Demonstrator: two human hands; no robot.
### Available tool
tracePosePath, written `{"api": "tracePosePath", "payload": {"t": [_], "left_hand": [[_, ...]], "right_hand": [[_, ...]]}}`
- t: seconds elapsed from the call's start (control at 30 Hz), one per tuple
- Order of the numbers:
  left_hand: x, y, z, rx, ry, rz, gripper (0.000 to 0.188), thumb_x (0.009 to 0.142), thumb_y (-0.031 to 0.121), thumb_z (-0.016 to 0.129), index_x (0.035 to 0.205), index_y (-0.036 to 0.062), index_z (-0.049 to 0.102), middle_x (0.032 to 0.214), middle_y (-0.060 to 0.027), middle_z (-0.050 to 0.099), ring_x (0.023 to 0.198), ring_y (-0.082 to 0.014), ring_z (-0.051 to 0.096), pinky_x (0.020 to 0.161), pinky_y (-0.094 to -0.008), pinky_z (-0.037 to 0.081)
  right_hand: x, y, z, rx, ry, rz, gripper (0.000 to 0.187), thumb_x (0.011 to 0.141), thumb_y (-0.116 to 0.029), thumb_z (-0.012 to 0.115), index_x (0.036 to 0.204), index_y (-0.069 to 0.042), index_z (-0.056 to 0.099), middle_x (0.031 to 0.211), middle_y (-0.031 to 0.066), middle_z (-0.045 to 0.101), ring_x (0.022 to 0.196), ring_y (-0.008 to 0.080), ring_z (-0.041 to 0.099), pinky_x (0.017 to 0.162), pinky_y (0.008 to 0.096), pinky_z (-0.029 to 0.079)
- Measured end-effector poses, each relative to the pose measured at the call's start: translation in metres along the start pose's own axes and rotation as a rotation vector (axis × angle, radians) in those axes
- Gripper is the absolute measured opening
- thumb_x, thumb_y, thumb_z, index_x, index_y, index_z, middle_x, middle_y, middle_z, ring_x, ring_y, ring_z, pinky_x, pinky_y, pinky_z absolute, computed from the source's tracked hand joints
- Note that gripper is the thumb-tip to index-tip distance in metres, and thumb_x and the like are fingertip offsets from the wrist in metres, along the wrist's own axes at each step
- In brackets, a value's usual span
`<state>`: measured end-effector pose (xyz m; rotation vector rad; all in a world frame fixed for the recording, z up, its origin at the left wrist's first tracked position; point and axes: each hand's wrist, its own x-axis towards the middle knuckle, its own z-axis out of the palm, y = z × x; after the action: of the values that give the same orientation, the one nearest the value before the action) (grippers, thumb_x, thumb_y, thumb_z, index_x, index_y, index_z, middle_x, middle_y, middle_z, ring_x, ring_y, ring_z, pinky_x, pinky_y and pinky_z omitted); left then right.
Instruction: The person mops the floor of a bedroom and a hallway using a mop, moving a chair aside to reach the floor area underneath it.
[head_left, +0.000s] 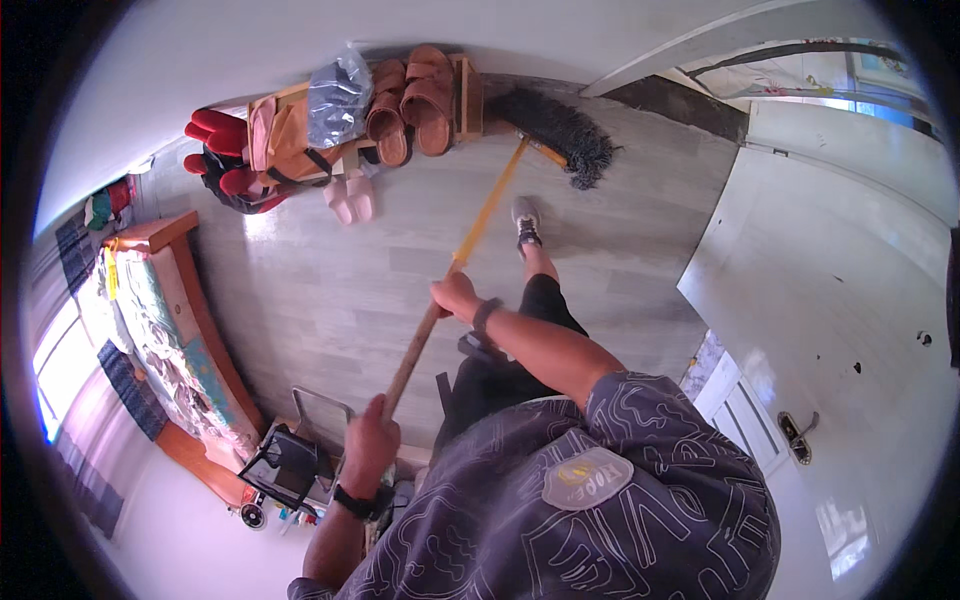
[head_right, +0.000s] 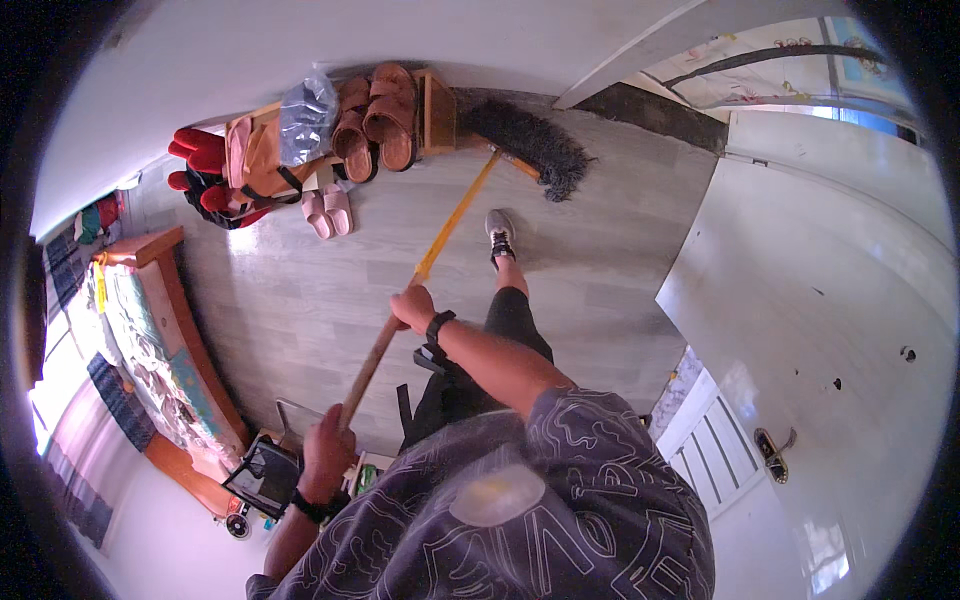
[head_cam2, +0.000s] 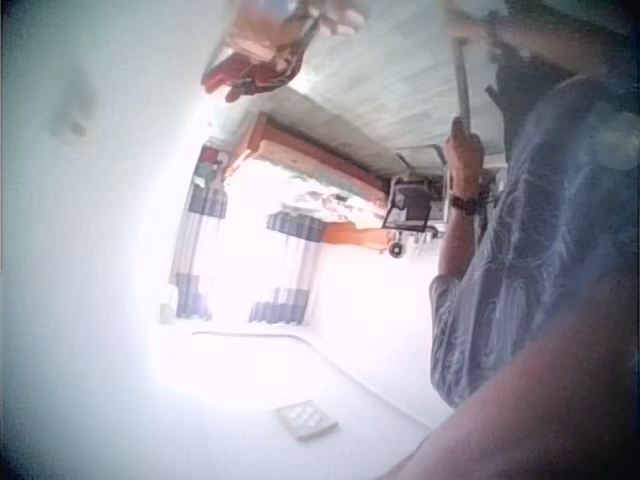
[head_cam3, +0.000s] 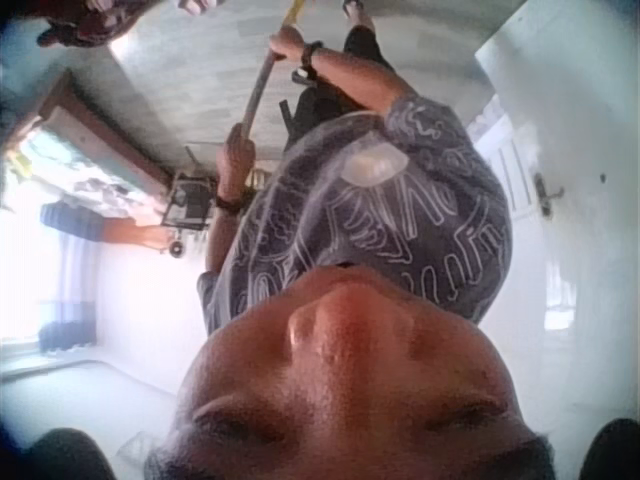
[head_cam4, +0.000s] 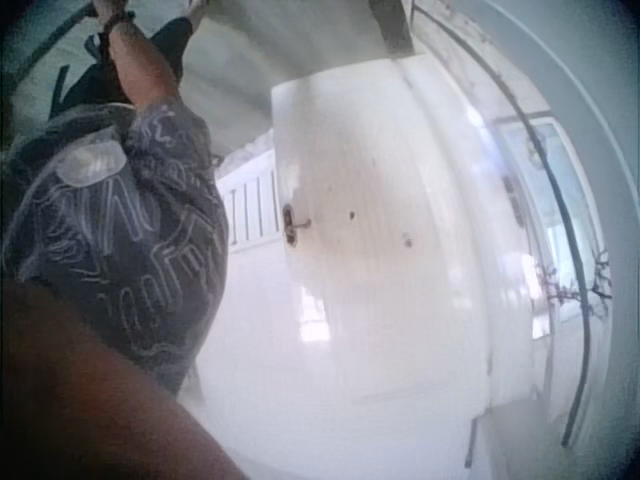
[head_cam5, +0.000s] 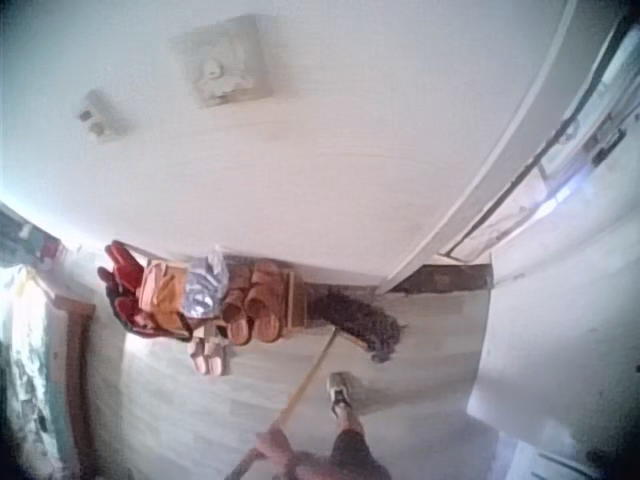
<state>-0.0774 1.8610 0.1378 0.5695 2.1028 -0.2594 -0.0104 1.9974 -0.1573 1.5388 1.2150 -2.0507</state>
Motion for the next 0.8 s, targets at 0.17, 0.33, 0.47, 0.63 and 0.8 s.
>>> {"api": "tracePosePath", "payload": {"t": [0.17,0.33,0.47,0.63,0.8], "left_hand": [[0.054,0.038,-0.106,0.352,0.119,0.163,0.033,0.075,0.008,0.058,0.108,0.0096,0.062,0.068,-0.0208,0.062,0.068,-0.0412,0.063,0.062,-0.0504,0.051],[0.073,0.1,-0.182,0.426,0.123,0.343,0.024,0.073,0.005,0.059,0.097,0.0065,0.057,0.071,-0.0221,0.06,0.075,-0.0416,0.061,0.067,-0.0531,0.048],[0.077,0.113,-0.176,0.461,0.119,0.376,0.024,0.073,0.005,0.058,0.097,0.0072,0.057,0.071,-0.0211,0.06,0.073,-0.0423,0.06,0.067,-0.0534,0.048],[0.093,0.109,-0.125,0.416,0.022,0.493,0.031,0.074,0.007,0.056,0.105,0.0104,0.058,0.07,-0.0204,0.061,0.072,-0.0415,0.061,0.066,-0.0541,0.047],[0.099,0.125,-0.025,0.277,0.038,0.6,0.032,0.078,0.006,0.051,0.109,0.0067,0.056,0.074,-0.0182,0.064,0.072,-0.039,0.063,0.068,-0.0509,0.05]], "right_hand": [[0.034,-0.072,-0.008,0.622,-0.139,0.111,0.021,0.081,-0.015,0.056,0.078,0.006,0.056,0.072,0.0164,0.061,0.061,0.0288,0.065,0.049,0.042,0.056],[0.041,-0.12,-0.026,0.891,-0.188,0.124,0.019,0.087,-0.016,0.052,0.092,0.002,0.047,0.081,0.0158,0.059,0.06,0.0295,0.063,0.055,0.0452,0.059],[0.035,-0.103,-0.054,0.885,-0.179,0.023,0.022,0.086,-0.022,0.052,0.087,0.0,0.05,0.081,0.0145,0.058,0.068,0.0297,0.064,0.057,0.0458,0.058],[0.027,-0.06,-0.102,0.892,-0.042,0.104,0.019,0.084,-0.017,0.052,0.089,0.002,0.05,0.084,0.0154,0.056,0.072,0.0296,0.062,0.059,0.0455,0.058],[0.04,0.016,-0.175,0.813,-0.011,0.074,0.008,0.08,-0.009,0.05,0.076,-0.002,0.051,0.065,0.0115,0.051,0.052,0.0234,0.054,0.044,0.0375,0.044]]}}
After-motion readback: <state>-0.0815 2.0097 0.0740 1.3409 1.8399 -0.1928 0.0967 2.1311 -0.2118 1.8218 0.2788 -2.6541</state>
